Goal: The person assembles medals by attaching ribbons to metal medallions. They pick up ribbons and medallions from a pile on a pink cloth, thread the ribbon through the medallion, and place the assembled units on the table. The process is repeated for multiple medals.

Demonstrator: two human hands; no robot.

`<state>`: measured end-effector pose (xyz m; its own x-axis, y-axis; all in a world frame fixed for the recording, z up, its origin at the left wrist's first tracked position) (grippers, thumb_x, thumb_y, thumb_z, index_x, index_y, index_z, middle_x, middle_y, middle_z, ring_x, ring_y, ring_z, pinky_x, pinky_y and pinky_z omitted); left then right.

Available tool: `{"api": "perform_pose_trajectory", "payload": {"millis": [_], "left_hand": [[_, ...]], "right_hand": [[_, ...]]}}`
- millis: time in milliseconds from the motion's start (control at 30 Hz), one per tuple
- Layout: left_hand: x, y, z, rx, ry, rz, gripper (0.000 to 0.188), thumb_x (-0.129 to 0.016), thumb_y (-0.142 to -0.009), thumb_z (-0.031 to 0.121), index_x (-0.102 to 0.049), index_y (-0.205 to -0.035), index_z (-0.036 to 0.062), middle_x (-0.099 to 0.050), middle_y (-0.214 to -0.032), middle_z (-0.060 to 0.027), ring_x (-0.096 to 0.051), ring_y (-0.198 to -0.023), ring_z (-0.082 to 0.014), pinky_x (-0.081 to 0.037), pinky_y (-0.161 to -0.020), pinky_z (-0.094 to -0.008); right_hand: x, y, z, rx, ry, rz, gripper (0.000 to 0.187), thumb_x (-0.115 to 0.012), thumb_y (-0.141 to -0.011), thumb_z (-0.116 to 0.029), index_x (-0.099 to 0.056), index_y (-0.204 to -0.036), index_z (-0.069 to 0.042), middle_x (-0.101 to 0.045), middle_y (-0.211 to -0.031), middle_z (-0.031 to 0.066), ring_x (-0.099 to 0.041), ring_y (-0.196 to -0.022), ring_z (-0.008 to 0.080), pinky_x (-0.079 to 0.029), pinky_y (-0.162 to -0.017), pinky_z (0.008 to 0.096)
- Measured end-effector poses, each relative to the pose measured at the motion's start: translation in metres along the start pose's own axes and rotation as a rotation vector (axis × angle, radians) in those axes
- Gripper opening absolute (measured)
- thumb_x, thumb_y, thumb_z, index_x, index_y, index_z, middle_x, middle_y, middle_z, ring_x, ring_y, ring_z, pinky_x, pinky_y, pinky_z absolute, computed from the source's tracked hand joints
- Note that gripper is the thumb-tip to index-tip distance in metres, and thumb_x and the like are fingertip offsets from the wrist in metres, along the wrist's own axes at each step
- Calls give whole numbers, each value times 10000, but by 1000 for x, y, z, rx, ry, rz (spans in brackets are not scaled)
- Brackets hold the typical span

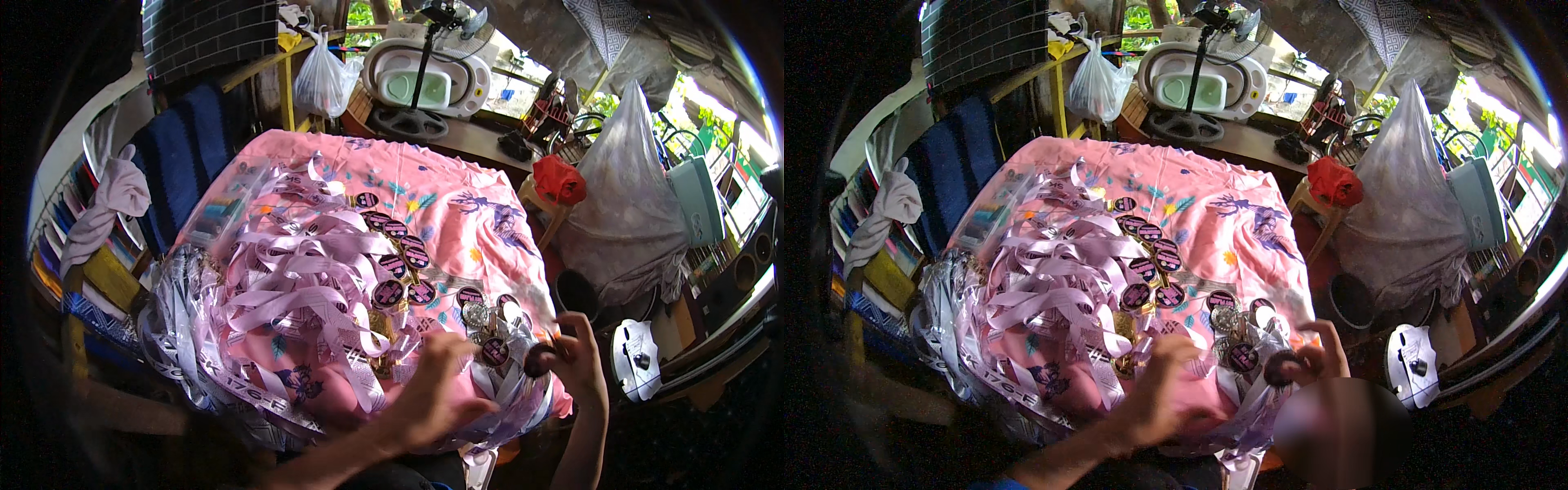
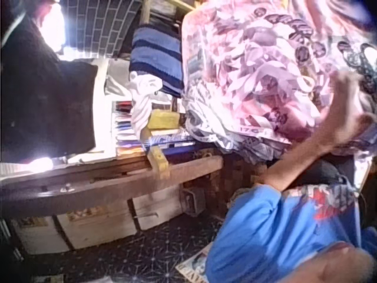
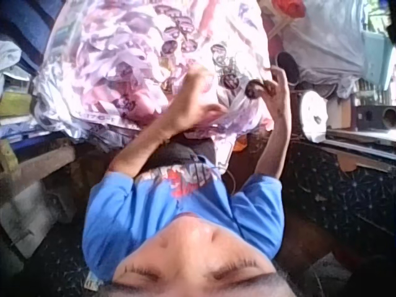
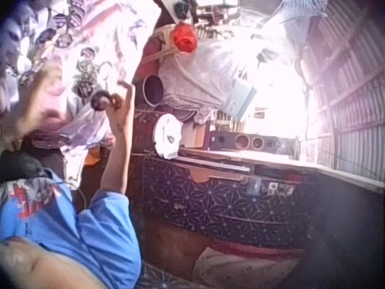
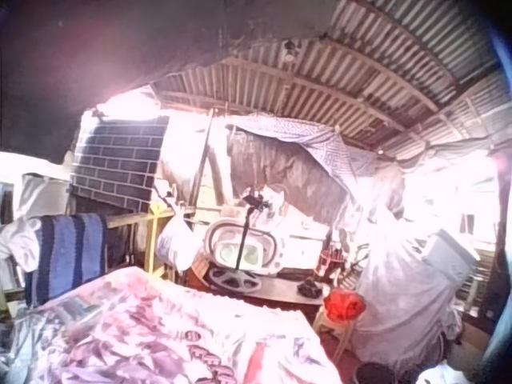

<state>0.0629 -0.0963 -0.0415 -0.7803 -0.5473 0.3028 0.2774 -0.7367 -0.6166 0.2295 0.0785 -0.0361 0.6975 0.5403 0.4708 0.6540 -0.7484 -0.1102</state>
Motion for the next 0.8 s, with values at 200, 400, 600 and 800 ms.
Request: {"api": "perform_pose_trajectory", "payload": {"millis": [200, 400, 600, 800], "left_hand": [[66, 17, -88, 289, -698, -494, 1010, -864, -615, 383, -365, -1413, 16, -405, -1455, -149, -382, -1352, -321, -219, -1144, -515], [70, 6, -84, 145, -775, -536, 766, -818, -632, 475, -590, -1195, 9, -580, -1243, -130, -497, -1239, -255, -257, -1070, -587], [48, 2, -93, -40, -1066, -750, 509, -743, -716, 369, -615, -1049, 6, -657, -955, -109, -625, -968, -225, -362, -1005, -498], [39, 2, -78, -385, -1249, -525, 110, -540, -836, 91, -592, -922, 45, -593, -729, -44, -588, -712, -177, -454, -812, -371]], "right_hand": [[-14, -53, 51, -85, 268, -25, 229, -708, -792, 27, -659, -1015, 2, -680, -930, 98, -652, -824, 163, -520, -725, 279], [-32, -48, -1, 142, 729, 137, 296, -762, -735, 5, -697, -1023, -5, -630, -1040, 128, -657, -936, 231, -540, -741, 344], [-70, -25, -60, 157, 366, 14, 379, -749, -687, 96, -714, -1021, -78, -618, -991, 74, -636, -907, 188, -519, -694, 290], [-93, -8, -60, 136, 107, -65, 353, -751, -726, 77, -705, -1043, -74, -601, -949, 34, -583, -799, 78, -450, -631, 206]]}}
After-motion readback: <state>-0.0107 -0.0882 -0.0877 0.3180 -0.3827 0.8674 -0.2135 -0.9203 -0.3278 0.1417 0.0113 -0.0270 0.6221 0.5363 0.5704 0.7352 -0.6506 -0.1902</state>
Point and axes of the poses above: each hand's wrist, its own y-axis away from the middle knuckle, its own x-axis out of the back of the hand, z = x × y, the point moved 7 cm from there along -y, towards the middle knuckle
